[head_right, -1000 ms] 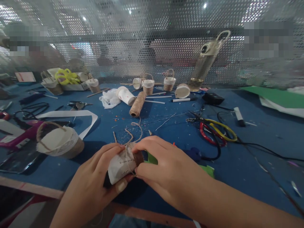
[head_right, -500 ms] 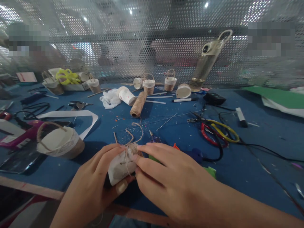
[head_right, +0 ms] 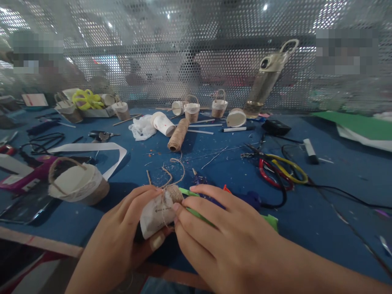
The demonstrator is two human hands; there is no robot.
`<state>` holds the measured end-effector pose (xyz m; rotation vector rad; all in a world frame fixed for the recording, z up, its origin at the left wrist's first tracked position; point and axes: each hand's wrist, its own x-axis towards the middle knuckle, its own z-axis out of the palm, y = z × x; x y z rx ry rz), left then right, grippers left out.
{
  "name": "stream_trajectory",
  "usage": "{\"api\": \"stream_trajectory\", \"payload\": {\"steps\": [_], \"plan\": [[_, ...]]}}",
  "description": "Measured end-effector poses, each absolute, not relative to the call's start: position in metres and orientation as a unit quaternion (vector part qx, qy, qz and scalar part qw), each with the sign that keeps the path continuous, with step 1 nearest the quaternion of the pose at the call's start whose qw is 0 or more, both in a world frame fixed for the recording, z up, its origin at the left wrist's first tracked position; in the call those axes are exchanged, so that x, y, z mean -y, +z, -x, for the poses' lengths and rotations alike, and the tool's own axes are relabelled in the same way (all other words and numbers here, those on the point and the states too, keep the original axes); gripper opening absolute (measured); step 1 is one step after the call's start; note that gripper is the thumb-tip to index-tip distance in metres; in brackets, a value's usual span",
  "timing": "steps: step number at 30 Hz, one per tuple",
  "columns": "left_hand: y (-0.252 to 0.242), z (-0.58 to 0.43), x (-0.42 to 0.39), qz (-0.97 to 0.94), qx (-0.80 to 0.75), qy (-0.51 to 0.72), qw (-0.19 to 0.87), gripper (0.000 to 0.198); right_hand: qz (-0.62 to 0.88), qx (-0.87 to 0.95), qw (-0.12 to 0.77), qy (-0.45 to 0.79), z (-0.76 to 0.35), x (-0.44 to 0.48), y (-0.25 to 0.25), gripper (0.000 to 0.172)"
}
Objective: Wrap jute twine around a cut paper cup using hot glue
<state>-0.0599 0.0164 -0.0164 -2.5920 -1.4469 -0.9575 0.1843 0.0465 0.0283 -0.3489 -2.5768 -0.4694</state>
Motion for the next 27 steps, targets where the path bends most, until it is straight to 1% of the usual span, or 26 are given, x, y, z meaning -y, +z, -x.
{"api": "stream_trajectory", "payload": {"steps": [7,14,20,24,27], "plan": [[-0.014,0.059,-0.016,0.831,0.464,-0.306,0.005,0.047,0.124,0.95,0.23,-0.171,-0.186,-0.045,0.031,0.023],[-0.015,0.059,-0.016,0.831,0.466,-0.302,0.02,0.045,0.128,0.941,0.256,-0.179,-0.181,-0.043,0.03,0.026],[-0.016,0.06,-0.016,0.832,0.463,-0.305,0.023,0.046,0.119,0.944,0.242,-0.191,-0.184,-0.043,0.033,0.024],[-0.017,0.06,-0.016,0.829,0.467,-0.309,0.014,0.047,0.144,0.939,0.25,-0.185,-0.188,-0.037,0.038,0.024],[-0.017,0.059,-0.016,0.826,0.469,-0.312,0.005,0.049,0.165,0.928,0.277,-0.184,-0.19,-0.038,0.037,0.029]]}}
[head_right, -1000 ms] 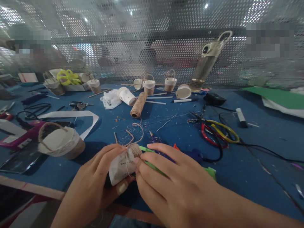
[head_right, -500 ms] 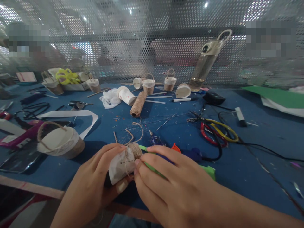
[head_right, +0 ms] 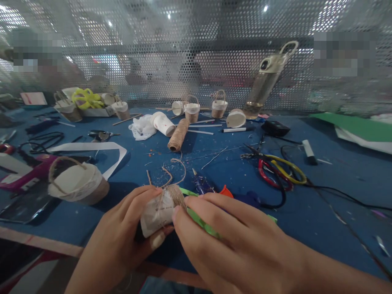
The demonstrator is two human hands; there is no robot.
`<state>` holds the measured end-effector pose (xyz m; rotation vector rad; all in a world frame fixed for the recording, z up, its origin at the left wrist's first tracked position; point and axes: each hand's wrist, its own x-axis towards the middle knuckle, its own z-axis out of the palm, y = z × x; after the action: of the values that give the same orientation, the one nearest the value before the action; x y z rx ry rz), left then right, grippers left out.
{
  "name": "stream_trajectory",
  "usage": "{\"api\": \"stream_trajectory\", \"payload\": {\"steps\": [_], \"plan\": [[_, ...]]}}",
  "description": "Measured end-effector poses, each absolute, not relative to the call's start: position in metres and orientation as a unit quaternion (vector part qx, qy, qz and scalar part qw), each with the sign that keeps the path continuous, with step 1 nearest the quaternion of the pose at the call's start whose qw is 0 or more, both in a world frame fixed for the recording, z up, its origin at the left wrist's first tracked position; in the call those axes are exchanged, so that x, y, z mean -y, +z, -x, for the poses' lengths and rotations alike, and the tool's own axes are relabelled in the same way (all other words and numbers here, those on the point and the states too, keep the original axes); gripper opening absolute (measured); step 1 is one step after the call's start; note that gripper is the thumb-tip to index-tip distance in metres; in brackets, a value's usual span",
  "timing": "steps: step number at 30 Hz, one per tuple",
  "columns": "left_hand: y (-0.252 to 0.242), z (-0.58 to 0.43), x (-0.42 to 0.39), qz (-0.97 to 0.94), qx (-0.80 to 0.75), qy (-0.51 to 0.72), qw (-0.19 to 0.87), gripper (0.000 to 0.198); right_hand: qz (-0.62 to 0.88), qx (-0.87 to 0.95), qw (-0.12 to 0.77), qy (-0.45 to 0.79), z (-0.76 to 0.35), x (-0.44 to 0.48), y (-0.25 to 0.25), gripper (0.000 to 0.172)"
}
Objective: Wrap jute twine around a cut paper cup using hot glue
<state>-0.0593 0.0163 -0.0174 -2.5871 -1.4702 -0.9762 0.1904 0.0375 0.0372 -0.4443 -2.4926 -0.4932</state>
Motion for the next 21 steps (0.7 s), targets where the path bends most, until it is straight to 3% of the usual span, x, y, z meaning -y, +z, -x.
{"api": "stream_trajectory", "payload": {"steps": [5,9,15,21], "plan": [[-0.016,0.059,-0.017,0.826,0.469,-0.312,0.008,0.046,0.165,0.933,0.278,-0.159,-0.188,-0.048,0.034,0.051],[-0.015,0.06,-0.018,0.832,0.459,-0.311,0.005,0.045,0.138,0.942,0.265,-0.156,-0.187,-0.05,0.032,0.046],[-0.015,0.06,-0.018,0.831,0.463,-0.308,-0.015,0.045,0.204,0.935,0.283,-0.07,-0.199,-0.054,0.017,0.054],[-0.014,0.059,-0.018,0.834,0.458,-0.307,-0.007,0.045,0.17,0.944,0.264,-0.099,-0.199,-0.051,0.026,0.053]]}}
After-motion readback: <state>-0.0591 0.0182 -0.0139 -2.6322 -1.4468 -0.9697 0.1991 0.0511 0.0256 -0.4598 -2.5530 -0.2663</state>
